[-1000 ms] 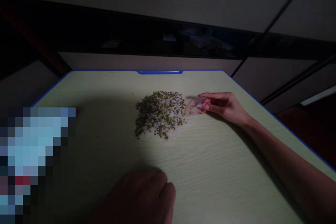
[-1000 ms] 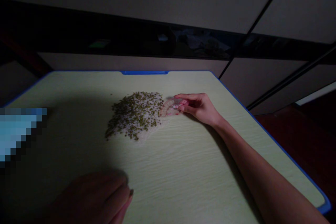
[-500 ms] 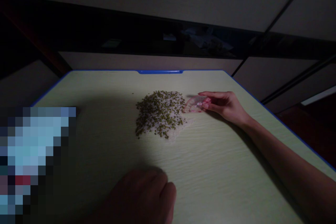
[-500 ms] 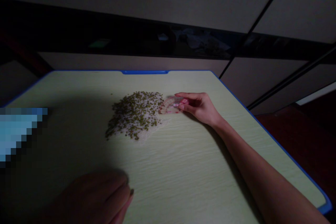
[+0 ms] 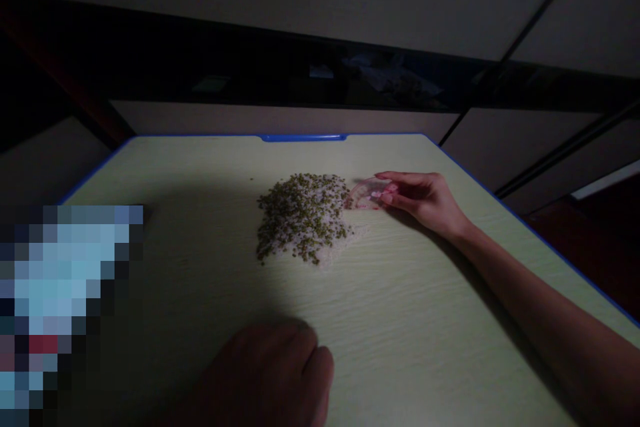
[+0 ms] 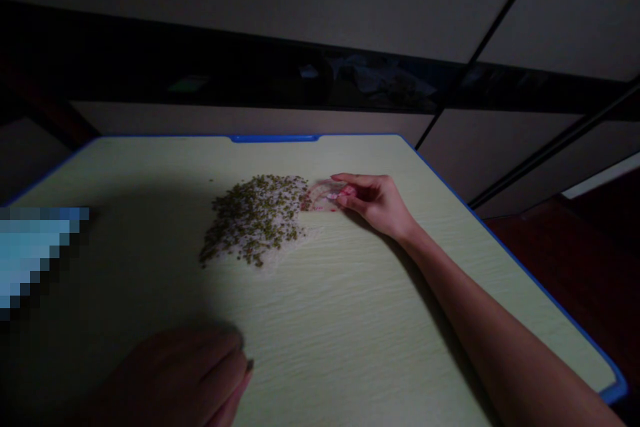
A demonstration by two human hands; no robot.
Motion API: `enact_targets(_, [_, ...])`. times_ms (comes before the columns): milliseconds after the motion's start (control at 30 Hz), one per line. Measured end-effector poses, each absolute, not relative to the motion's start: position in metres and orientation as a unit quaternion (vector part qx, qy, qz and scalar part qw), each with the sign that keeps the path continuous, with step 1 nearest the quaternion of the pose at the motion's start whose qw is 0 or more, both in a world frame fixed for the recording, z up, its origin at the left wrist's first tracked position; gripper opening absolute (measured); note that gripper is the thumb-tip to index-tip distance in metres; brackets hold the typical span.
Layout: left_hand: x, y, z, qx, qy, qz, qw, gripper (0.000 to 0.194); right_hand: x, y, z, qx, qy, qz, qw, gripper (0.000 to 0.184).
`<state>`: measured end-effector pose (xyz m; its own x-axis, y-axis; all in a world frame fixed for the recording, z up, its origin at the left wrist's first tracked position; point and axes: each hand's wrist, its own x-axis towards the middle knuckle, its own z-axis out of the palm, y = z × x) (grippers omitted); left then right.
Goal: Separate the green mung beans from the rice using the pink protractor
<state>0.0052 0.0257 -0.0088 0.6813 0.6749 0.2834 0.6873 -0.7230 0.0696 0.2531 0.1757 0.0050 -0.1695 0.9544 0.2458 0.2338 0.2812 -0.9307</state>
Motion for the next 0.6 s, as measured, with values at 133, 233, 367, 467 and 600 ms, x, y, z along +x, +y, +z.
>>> enact_targets(133, [0.0045,0.0263,-0.0097,-0.919,-0.368,-0.139,0.009,0.019,0.2512,0.1755,0.006,-0.463,-0.666,0.37,0.453,0.035])
enact_targets(233, [0.0031,0.0255,-0.0084,-0.921,-0.36,-0.146,0.019,0.018,0.2497,0.1751,0.0068,-0.477,-0.666,0.349,0.456,0.035])
enact_targets(367, [0.0025,0.0259,-0.006,-0.924,-0.357,-0.133,0.026,0.017,0.2475,0.1746,0.0078,-0.491,-0.659,0.339,0.459,0.036])
enact_targets(467, [0.0033,0.0278,-0.0069,-0.927,-0.352,-0.131,0.019,0.017,0.2466,0.1749,0.0075,-0.492,-0.656,0.337,0.463,0.035])
enact_targets(600, [0.0026,0.0275,-0.0089,-0.922,-0.356,-0.152,0.023,0.017,0.2458,0.1761,0.0055,-0.479,-0.659,0.353,0.46,0.034])
